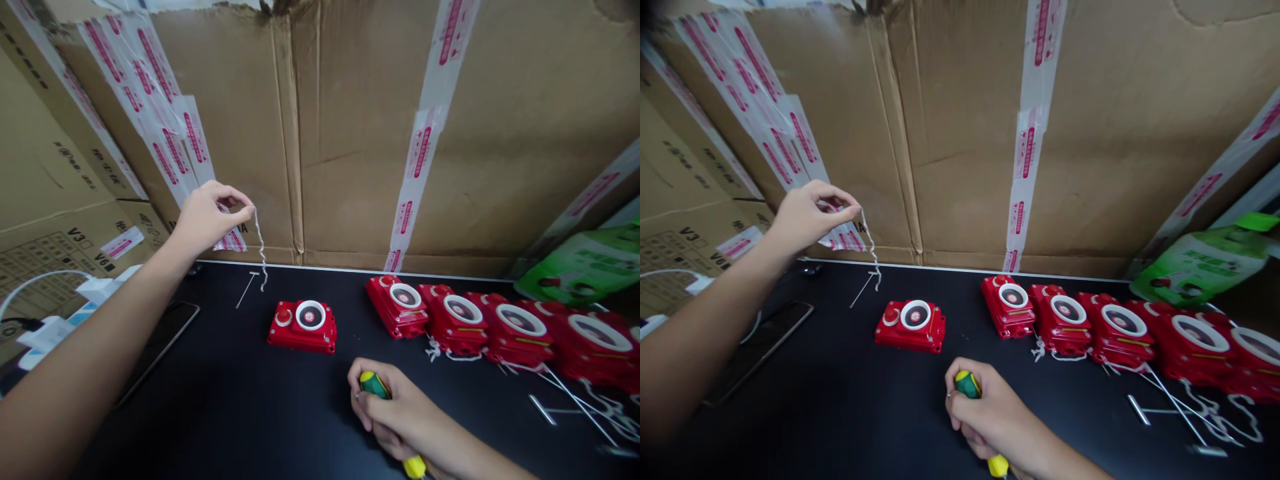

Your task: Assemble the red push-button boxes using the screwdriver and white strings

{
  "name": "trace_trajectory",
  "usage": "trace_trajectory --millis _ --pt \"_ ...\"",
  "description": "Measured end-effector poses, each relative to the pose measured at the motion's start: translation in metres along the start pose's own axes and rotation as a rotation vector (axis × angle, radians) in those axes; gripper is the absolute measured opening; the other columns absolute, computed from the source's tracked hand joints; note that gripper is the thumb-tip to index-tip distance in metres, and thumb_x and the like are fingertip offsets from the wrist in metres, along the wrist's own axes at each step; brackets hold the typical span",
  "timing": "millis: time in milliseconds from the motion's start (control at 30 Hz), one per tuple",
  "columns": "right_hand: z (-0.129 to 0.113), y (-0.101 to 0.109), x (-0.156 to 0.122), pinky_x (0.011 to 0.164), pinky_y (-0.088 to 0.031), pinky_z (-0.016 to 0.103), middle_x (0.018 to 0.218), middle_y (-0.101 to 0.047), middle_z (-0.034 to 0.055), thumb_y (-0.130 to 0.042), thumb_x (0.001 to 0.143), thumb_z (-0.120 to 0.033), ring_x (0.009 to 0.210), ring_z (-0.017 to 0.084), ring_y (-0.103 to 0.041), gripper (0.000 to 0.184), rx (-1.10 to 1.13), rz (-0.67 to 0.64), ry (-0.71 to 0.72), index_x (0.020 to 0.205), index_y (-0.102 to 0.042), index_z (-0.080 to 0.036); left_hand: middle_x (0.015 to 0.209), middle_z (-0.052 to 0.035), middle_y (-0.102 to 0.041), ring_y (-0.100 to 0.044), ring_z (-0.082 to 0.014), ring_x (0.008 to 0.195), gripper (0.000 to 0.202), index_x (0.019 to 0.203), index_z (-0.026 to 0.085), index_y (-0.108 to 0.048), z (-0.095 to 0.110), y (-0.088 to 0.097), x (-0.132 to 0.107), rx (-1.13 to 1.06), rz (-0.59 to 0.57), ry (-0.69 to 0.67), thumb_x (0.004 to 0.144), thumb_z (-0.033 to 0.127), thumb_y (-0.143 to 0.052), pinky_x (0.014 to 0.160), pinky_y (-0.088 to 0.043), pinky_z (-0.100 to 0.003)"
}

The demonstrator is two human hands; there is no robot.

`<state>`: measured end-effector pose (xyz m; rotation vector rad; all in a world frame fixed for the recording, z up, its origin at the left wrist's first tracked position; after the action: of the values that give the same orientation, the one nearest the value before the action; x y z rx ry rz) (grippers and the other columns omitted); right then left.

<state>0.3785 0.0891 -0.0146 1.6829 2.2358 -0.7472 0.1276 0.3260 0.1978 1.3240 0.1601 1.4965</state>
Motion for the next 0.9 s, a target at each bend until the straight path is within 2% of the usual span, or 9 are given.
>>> trace_trajectory --millis 267,433,533,667,800,900 --pt "0.000 0.001 0.000 0.034 -0.015 0.015 0.060 -0.056 -0.0101 -0.059 0.073 -0.023 0.037 0.000 -0.027 0.017 -0.028 0.001 -0.002 0.086 -0.048 -0.023 0.093 -0.0052 -0.074 -0.065 -0.0207 0.086 0.028 0.098 0.022 -0.085 -0.028 -0.023 -0.011 0.076 -0.105 0.001 0.089 0.044 -0.071 0.083 -0.051 -0.032" --pt "-0.001 0.000 0.000 0.034 -0.014 0.014 0.060 -0.056 -0.0104 -0.059 0.074 -0.023 0.038 0.000 -0.026 0.017 -0.032 0.002 -0.002 0.087 -0.047 -0.023 0.092 -0.0074 -0.072 -0.064 -0.0230 0.089 0.025 0.094 0.020 -0.085 -0.046 -0.041 -0.022 0.136 -0.179 0.000 0.087 0.040 -0.071 0.083 -0.050 -0.033" --pt "-0.002 -0.001 0.000 0.035 -0.014 0.014 0.060 -0.056 -0.0101 -0.061 0.075 -0.024 0.038 0.000 -0.027 0.017 -0.027 -0.001 0.008 0.086 -0.048 -0.023 0.093 -0.0071 -0.073 -0.065 -0.0224 0.088 0.024 0.095 0.020 -0.083 -0.055 -0.048 -0.032 0.146 -0.262 -0.014 0.086 0.039 -0.072 0.082 -0.050 -0.032" --pt "-0.002 -0.002 -0.001 0.034 -0.013 0.014 0.060 -0.055 -0.0105 -0.065 0.076 -0.025 0.038 0.000 -0.026 0.020 -0.011 -0.009 0.003 0.085 -0.047 -0.023 0.100 -0.0047 -0.077 -0.068 -0.0202 0.089 0.035 0.116 0.021 -0.077 -0.070 -0.053 -0.049 0.149 -0.376 -0.018 0.088 0.040 -0.068 0.084 -0.051 -0.030" --pt "-0.002 -0.003 -0.003 0.035 -0.014 0.014 0.061 -0.055 -0.0103 -0.066 0.076 -0.027 0.039 0.000 -0.026 0.021 -0.012 -0.014 -0.008 0.085 -0.047 -0.023 0.096 -0.0046 -0.078 -0.071 -0.0214 0.088 0.023 0.103 0.021 -0.078 -0.089 -0.066 -0.068 0.192 -0.494 0.014 0.088 0.034 -0.066 0.084 -0.053 -0.031" --pt "-0.003 -0.002 -0.003 0.035 -0.014 0.014 0.060 -0.054 -0.0102 -0.066 0.076 -0.028 0.039 0.000 -0.027 0.022 -0.029 -0.004 -0.009 0.085 -0.047 -0.023 0.106 -0.0100 -0.078 -0.071 -0.0258 0.099 0.030 0.109 0.018 -0.076 -0.103 -0.083 -0.078 0.242 -0.538 0.053 0.087 0.037 -0.074 0.092 -0.054 -0.035"
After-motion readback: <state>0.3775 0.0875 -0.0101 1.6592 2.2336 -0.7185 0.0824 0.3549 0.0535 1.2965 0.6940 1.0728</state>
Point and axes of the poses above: each hand's wrist, its own x-axis towards the middle knuckle, its own y-axis out of the back of the hand, z = x × y, the point moved 6 cm from there along x, towards the middle knuckle
